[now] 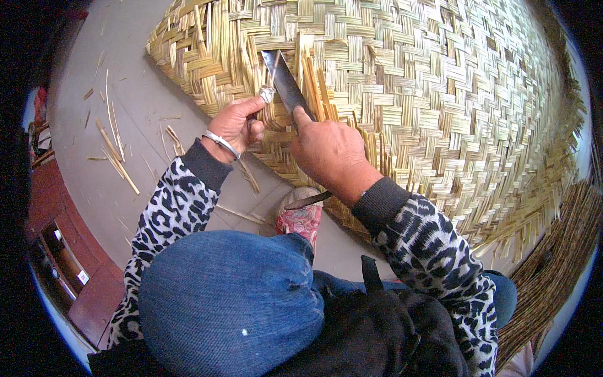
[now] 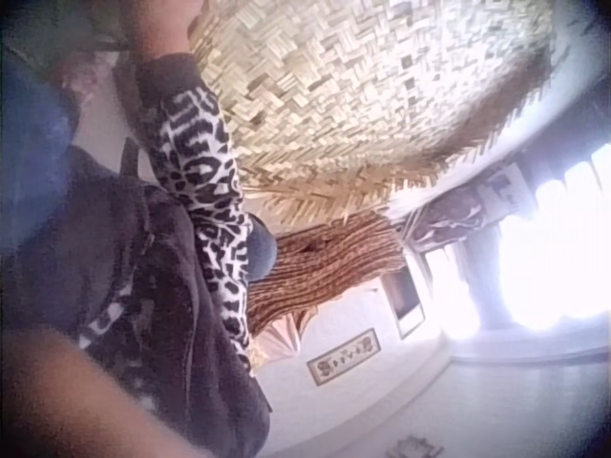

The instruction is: The person uses a curved knife to trim the loose edges of a large woven mat. They repeatedly cut and pull away protruding strands along the perimeter, working methodically around the mat's edge.

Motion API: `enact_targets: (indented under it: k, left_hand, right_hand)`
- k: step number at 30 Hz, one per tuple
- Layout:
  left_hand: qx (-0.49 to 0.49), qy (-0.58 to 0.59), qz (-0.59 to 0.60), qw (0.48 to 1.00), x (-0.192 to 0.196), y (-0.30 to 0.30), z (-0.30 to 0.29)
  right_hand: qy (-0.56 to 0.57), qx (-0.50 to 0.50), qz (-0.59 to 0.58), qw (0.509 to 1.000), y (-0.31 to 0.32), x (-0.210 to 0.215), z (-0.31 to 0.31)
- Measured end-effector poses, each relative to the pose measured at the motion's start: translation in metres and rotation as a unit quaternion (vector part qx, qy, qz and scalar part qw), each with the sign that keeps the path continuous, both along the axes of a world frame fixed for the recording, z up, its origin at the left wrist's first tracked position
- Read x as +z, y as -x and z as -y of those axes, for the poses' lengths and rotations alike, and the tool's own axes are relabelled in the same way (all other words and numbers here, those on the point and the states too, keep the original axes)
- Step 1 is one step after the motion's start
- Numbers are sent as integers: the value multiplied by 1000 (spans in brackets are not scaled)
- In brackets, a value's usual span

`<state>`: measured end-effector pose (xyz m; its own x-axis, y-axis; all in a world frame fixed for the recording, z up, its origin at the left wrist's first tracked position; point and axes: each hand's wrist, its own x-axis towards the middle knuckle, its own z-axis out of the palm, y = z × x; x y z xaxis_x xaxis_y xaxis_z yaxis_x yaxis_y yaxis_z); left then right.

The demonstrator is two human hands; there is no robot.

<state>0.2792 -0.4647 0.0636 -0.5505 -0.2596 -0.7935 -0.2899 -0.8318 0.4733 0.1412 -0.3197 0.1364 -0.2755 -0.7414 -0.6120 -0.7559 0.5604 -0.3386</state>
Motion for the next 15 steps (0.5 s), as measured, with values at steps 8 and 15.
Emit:
enact_targets:
  k: [8,15]
  left_hand:
    - [-29,7,9,1000,-14,26,12]
    - [-28,11,10,1000,-10,18,-5]
  right_hand:
    - [11,0,-5,1000,0,-9,-4]
    - [15,-2,-1,1000,4,-15,-7]
